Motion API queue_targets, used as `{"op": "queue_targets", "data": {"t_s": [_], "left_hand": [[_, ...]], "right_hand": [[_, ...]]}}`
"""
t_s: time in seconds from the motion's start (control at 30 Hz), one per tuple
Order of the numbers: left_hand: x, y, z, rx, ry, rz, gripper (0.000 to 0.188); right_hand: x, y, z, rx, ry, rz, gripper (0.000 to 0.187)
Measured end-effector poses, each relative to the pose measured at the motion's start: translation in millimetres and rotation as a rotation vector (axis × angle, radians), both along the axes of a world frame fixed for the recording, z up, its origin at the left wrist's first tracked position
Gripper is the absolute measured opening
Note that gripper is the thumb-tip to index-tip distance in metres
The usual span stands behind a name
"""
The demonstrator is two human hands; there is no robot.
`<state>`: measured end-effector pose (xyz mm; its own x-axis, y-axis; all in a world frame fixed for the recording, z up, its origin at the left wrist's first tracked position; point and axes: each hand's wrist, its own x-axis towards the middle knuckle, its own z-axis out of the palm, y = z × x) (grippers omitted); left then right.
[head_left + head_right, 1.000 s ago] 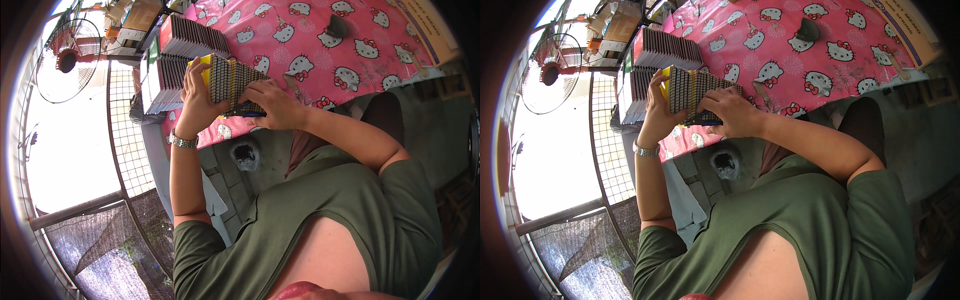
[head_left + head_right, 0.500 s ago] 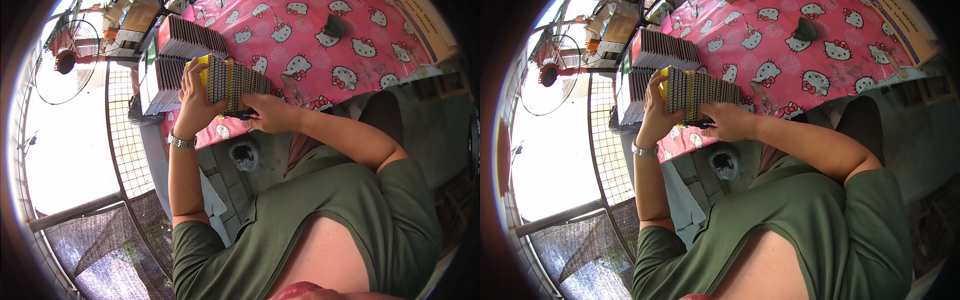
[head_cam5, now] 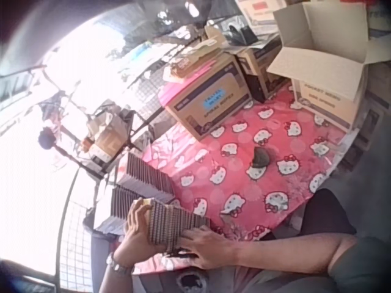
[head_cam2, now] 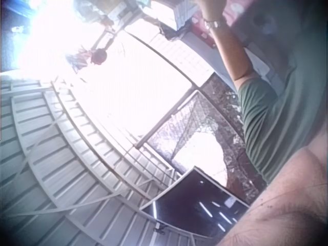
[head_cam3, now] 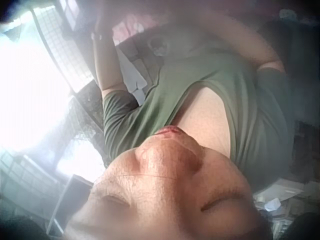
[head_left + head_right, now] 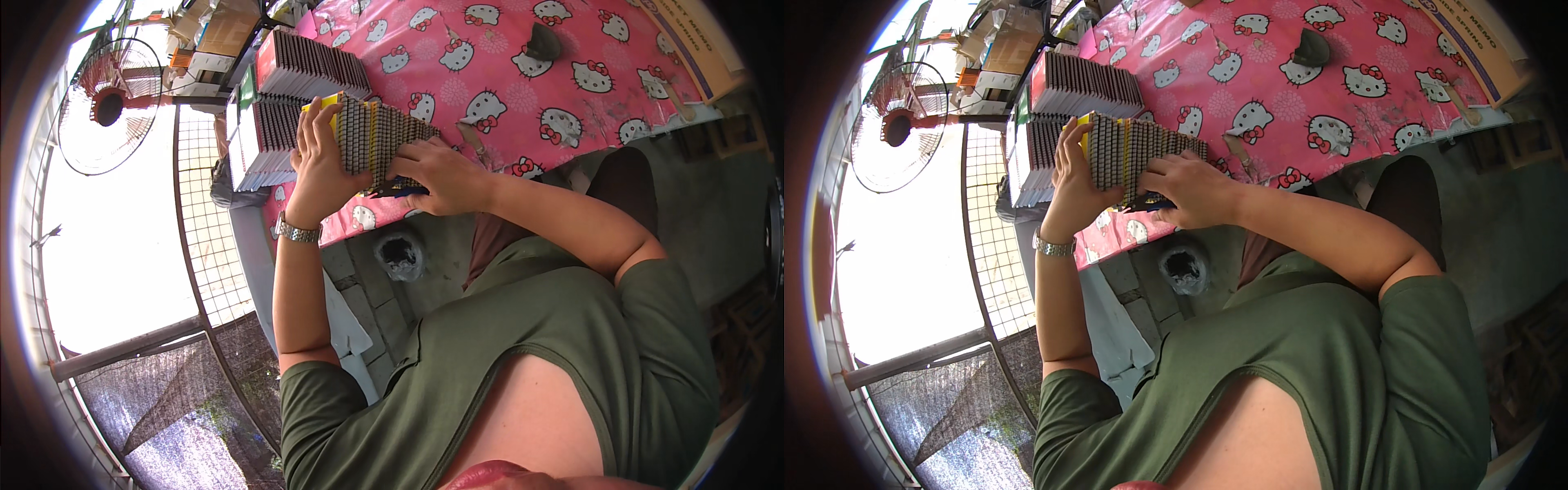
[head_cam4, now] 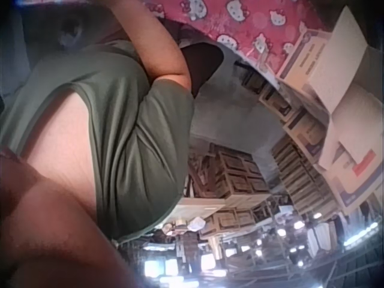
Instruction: The person uses a cutting tool to trim the spiral binding on small notebooks, stacks the notebooks, and places them into a cardboard box.
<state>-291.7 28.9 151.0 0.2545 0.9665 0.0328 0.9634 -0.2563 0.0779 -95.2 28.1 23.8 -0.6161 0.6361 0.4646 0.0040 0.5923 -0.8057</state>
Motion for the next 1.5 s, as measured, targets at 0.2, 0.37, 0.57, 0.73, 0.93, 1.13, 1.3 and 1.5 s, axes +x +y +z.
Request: {"op": "queue_targets", "data": {"t_s": [0.2,0.37,0.57,0.73,0.93,1.13,1.3,1.5], "left_hand": [[0,0,-2,0.009,-0.011,-0.011,0.105],[2,-1,0,0.003,-0.016,0.002,0.105],[3,-2,1,-0.010,-0.020,-0.002,0.109],[25,0,13,-0.017,0.224,0.068,0.116],[55,6,9,-0.080,0.386,0.058,0.108],[52,9,5,-0.113,0.323,0.028,0.107],[51,7,2,-0.056,0.369,-0.004,0.108],[52,8,0,-0.042,0.423,-0.016,0.108]], "right_hand": [[-2,-7,-9,-0.162,0.099,0.032,0.038],[-2,1,-1,0.073,-0.001,-0.044,0.034],[-1,7,12,-1.078,-0.055,0.446,0.035],[2,8,-24,-0.099,0.074,0.021,0.039],[3,5,-21,0.045,0.019,-0.028,0.043],[-5,5,-20,-0.768,0.016,0.343,0.039],[-7,0,-31,-0.405,0.044,0.194,0.038],[-2,6,-29,0.066,0.068,-0.055,0.035]]}}
